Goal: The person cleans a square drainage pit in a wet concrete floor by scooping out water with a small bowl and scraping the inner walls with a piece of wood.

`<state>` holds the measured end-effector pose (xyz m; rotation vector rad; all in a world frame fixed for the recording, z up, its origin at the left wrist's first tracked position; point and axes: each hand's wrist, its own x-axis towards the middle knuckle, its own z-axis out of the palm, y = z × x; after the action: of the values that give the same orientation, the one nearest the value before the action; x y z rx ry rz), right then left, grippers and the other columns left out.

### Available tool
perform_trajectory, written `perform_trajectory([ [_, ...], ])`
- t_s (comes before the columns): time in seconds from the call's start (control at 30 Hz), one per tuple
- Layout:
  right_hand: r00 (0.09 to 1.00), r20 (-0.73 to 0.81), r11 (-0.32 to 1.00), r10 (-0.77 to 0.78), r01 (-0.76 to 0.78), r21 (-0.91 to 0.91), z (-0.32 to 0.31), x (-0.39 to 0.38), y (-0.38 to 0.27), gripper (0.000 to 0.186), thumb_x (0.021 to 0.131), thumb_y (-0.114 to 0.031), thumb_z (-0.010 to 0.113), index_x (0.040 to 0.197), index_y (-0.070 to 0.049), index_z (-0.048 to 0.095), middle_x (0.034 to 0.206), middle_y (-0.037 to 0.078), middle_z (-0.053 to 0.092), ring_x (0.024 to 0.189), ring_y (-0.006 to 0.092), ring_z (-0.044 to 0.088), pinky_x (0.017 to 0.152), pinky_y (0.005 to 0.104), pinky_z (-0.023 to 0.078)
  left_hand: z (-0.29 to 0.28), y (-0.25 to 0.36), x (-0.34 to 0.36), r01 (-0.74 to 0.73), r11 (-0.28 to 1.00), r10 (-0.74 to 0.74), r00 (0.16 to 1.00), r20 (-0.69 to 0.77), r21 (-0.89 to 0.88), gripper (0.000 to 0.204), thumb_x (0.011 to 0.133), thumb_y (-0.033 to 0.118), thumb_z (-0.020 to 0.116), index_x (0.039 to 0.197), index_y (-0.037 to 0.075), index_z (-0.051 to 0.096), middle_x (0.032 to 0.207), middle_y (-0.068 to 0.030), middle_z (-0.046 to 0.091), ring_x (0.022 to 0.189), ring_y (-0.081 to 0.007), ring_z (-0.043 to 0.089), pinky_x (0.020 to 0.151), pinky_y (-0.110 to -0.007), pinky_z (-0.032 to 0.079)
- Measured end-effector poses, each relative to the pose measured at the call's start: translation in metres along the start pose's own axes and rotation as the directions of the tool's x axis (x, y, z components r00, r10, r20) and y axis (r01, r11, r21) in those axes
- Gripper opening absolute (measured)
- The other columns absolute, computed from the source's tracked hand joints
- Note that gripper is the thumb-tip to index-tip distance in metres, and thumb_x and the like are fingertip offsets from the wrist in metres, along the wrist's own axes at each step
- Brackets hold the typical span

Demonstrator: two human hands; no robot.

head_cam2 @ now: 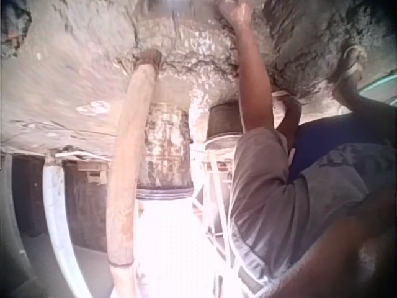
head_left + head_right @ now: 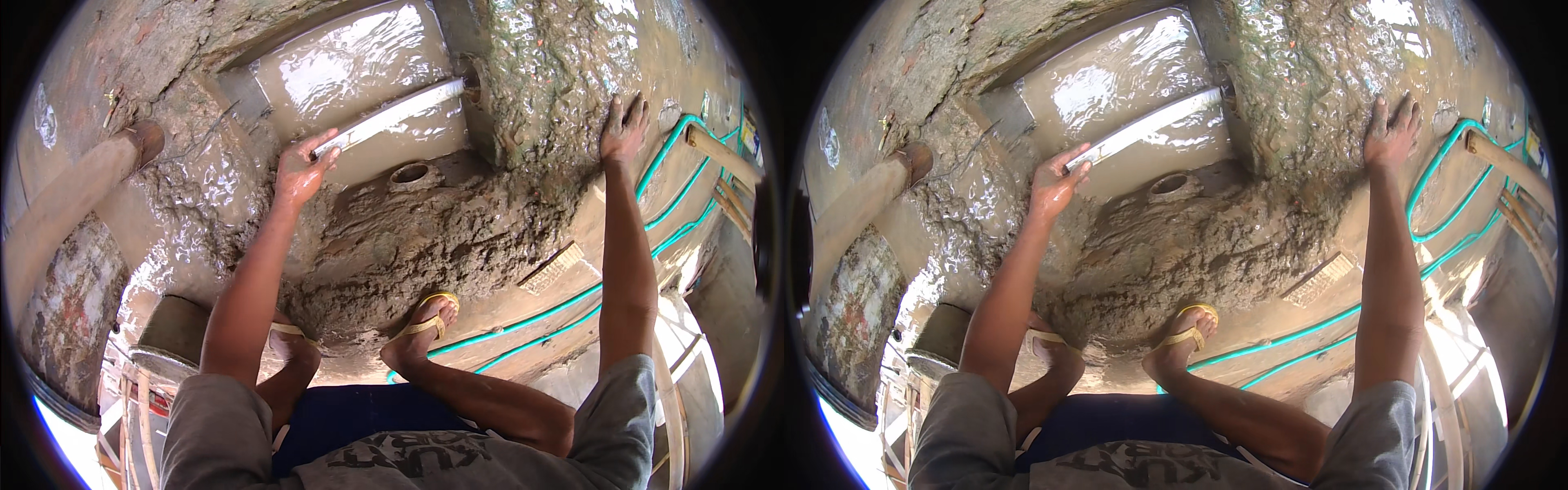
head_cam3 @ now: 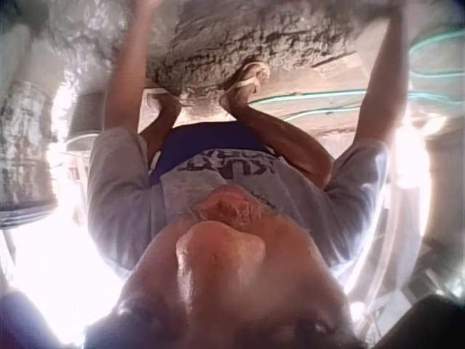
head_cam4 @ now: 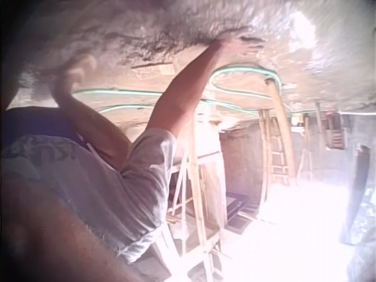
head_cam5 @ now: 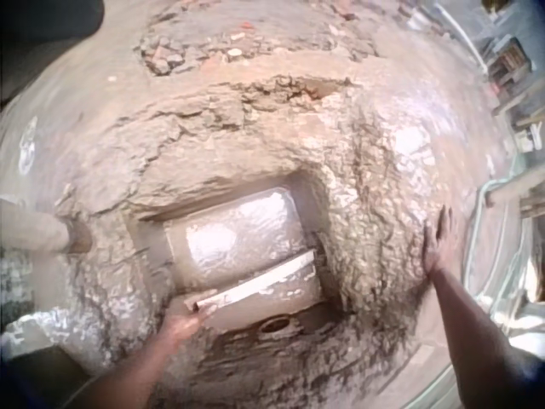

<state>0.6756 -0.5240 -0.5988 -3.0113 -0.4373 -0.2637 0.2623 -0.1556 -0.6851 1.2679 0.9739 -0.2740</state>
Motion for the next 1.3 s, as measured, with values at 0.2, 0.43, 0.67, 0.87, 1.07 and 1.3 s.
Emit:
perform_trajectory([
  [0.2, 1.0, 0.017, 1.0, -0.014, 0.013, 0.027, 0.0, 0.004, 0.012, 0.079, 0.092, -0.064, 0.047, 0.153, -0.016, 0.033, 0.159, 0.017, 0.027, 0.147, 0.0363, 0.021, 0.115, 0.0619, 0.014, 0.029, 0.005, 0.035, 0.056, 0.997, -0.056, 0.998, -0.007, 0.043, 0.04, 0.092, 0.016, 0.07, 0.131, 0.01, 0.063, 0.111, -0.0033, 0.067, 0.08, -0.0093, 0.061, 0.071, -0.026, 0.054],
  [0.43, 0.999, 0.047, 0.999, -0.002, 0.0, 0.049, -0.001, 0.002, 0.003, 0.078, 0.092, -0.062, 0.047, 0.153, -0.015, 0.033, 0.159, 0.016, 0.026, 0.148, 0.0359, 0.02, 0.116, 0.0603, 0.013, 0.163, 0.001, 0.118, 0.02, 0.981, 0.022, 0.976, 0.215, -0.192, 0.037, 0.09, 0.015, 0.072, 0.127, 0.018, 0.066, 0.106, -0.0008, 0.07, 0.074, -0.0067, 0.06, 0.065, -0.021, 0.052],
  [0.67, 0.997, 0.069, 1.0, 0.028, -0.028, -0.008, -0.013, 0.0, -0.001, 0.079, 0.092, -0.063, 0.047, 0.153, -0.015, 0.033, 0.16, 0.016, 0.025, 0.148, 0.0382, 0.019, 0.117, 0.0588, 0.013, 0.263, 0.02, 0.21, -0.234, 0.66, 0.017, 0.955, 0.297, 0.714, 0.036, 0.092, 0.015, 0.052, 0.126, 0.01, 0.065, 0.127, -0.016, 0.064, 0.11, -0.0291, 0.063, 0.093, -0.041, 0.051],
  [0.87, 0.996, 0.083, 0.999, 0.045, -0.045, 0.004, -0.009, -0.001, -0.008, 0.082, 0.09, -0.066, 0.048, 0.154, -0.016, 0.031, 0.159, 0.016, 0.025, 0.147, 0.0383, 0.02, 0.117, 0.0591, 0.013, 0.267, -0.014, 0.271, -0.314, 0.48, 0.15, 0.949, 0.276, 0.819, 0.042, 0.089, 0.022, 0.049, 0.123, 0.003, 0.064, 0.131, -0.0191, 0.06, 0.116, -0.0363, 0.06, 0.102, -0.041, 0.046],
  [1.07, 0.995, 0.076, 0.998, 0.06, -0.061, 0.004, -0.01, -0.001, -0.006, 0.082, 0.09, -0.065, 0.05, 0.153, -0.017, 0.032, 0.16, 0.015, 0.025, 0.147, 0.0382, 0.02, 0.117, 0.059, 0.012, 0.282, 0.006, 0.229, -0.113, 0.756, 0.187, 0.981, -0.047, 0.645, 0.032, 0.084, 0.021, 0.065, 0.112, 0.007, 0.069, 0.12, -0.0184, 0.066, 0.102, -0.0356, 0.066, 0.092, -0.04, 0.052],
  [1.3, 0.996, 0.072, 0.998, 0.054, -0.056, 0.032, -0.01, 0.001, -0.01, 0.081, 0.09, -0.064, 0.051, 0.153, -0.017, 0.033, 0.16, 0.015, 0.025, 0.147, 0.0373, 0.02, 0.118, 0.0585, 0.012, 0.206, -0.045, 0.138, -0.187, 0.982, 0.189, 0.971, -0.149, 0.026, 0.04, 0.084, 0.019, 0.078, 0.12, 0.006, 0.067, 0.118, -0.009, 0.069, 0.096, -0.0167, 0.067, 0.082, -0.03, 0.055],
])
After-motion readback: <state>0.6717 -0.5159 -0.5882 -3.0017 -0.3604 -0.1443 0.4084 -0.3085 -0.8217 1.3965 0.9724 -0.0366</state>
